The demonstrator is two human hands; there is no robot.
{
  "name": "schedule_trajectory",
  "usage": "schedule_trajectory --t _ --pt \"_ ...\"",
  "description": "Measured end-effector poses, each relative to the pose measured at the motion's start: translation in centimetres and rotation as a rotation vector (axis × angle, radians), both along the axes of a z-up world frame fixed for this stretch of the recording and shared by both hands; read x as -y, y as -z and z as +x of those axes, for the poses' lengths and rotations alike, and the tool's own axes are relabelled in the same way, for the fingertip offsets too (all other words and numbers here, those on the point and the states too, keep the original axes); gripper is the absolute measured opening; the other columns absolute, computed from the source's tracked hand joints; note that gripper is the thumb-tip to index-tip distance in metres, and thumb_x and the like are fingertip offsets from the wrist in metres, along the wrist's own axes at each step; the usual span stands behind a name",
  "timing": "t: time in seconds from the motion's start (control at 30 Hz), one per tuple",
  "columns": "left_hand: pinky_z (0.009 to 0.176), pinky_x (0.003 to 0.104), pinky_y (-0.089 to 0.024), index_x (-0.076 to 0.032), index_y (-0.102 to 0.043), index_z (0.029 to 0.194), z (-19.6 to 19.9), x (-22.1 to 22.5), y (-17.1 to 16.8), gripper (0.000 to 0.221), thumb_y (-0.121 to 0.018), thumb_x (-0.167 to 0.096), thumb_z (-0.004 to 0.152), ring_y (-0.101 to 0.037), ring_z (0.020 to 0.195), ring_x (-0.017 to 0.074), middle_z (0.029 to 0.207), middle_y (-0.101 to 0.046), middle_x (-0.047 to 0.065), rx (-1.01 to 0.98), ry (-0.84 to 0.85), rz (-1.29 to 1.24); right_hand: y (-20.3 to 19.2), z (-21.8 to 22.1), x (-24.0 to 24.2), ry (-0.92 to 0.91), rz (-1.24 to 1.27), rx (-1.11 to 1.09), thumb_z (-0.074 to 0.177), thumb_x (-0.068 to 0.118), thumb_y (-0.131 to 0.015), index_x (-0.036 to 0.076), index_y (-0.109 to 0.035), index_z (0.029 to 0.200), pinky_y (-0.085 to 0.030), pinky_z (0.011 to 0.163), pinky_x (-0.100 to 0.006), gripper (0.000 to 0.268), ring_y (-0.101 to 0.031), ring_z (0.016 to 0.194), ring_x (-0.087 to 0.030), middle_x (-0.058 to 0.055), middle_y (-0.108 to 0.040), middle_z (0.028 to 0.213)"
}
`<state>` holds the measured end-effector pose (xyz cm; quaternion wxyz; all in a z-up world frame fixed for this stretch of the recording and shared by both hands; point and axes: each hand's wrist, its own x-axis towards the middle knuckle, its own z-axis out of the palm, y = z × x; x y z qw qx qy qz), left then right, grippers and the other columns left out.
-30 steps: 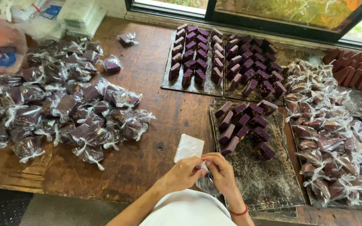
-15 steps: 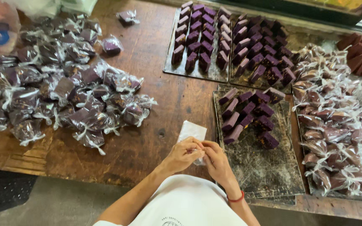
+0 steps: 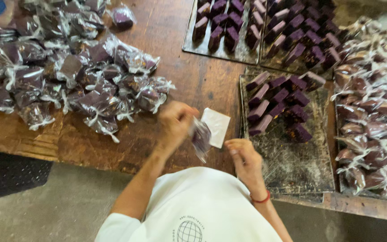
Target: The person picks up individual purple square cakes from a metal tray, inserts them into clear plastic bags, and places the bagged items onto a wooden work table.
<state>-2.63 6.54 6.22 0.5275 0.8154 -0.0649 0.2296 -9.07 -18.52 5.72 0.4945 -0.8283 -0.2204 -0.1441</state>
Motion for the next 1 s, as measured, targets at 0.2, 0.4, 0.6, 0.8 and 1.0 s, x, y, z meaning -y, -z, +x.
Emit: schedule_trajectory --t 0.2,0.4,0.6,0.8,1.0 --pt "0.083 0.037 -0.053 -0.011 -0.068 0.114 1.3 -4.7 -0.3 0.015 -0.073 -0.018 0.101 -0.062 0.099 0.0243 0.112 -0.064 0.011 0.226 -0.435 0.148 1.4 0.2 1.8 0.222 0.417 -0.276 0.110 0.005 -0.055 -0.004 -0.069 0.112 -0.054 0.088 -0.027 0.016 -0.067 0.096 -0.013 -0.007 -0.072 0.103" --pt "0.082 0.047 -0.050 -0.007 -0.066 0.113 4.5 3.4 10.8 0.050 -0.086 -0.036 0.078 -0.063 0.094 0.0342 0.099 -0.067 0.015 -0.213 0.013 0.326 1.5 0.0 1.0 0.180 0.442 -0.332 0.108 0.005 -0.055 -0.005 -0.069 0.107 -0.058 0.087 -0.028 0.017 -0.070 0.093 -0.013 -0.007 -0.071 0.103" --pt "0.078 0.049 -0.055 -0.011 -0.078 0.098 7.2 4.1 18.2 0.014 -0.073 -0.022 0.093 -0.070 0.089 0.0372 0.096 -0.074 0.015 -0.361 -0.013 0.349 1.5 -0.6 2.3 0.227 0.390 -0.308 0.107 0.005 -0.057 -0.005 -0.068 0.108 -0.058 0.087 -0.028 0.016 -0.069 0.093 -0.013 -0.008 -0.071 0.103" --pt "0.074 0.034 -0.061 -0.004 -0.076 0.104 7.3 1.2 15.8 0.015 -0.067 -0.013 0.095 -0.078 0.081 0.0175 0.089 -0.078 0.010 -0.294 0.085 -0.055 3.0 0.3 1.9 0.232 0.433 -0.356 0.107 0.007 -0.057 -0.004 -0.069 0.106 -0.060 0.085 -0.027 0.016 -0.071 0.091 -0.013 -0.007 -0.072 0.102" --pt "0.068 0.020 -0.059 -0.007 -0.073 0.113 5.4 3.0 11.9 0.026 -0.077 -0.014 0.088 -0.069 0.078 0.0050 0.092 -0.076 0.001 -0.622 0.286 -0.743 3.0 1.1 0.9 0.173 0.317 -0.366 0.105 0.007 -0.060 -0.003 -0.070 0.107 -0.060 0.083 -0.027 0.015 -0.071 0.090 -0.013 -0.007 -0.073 0.100"
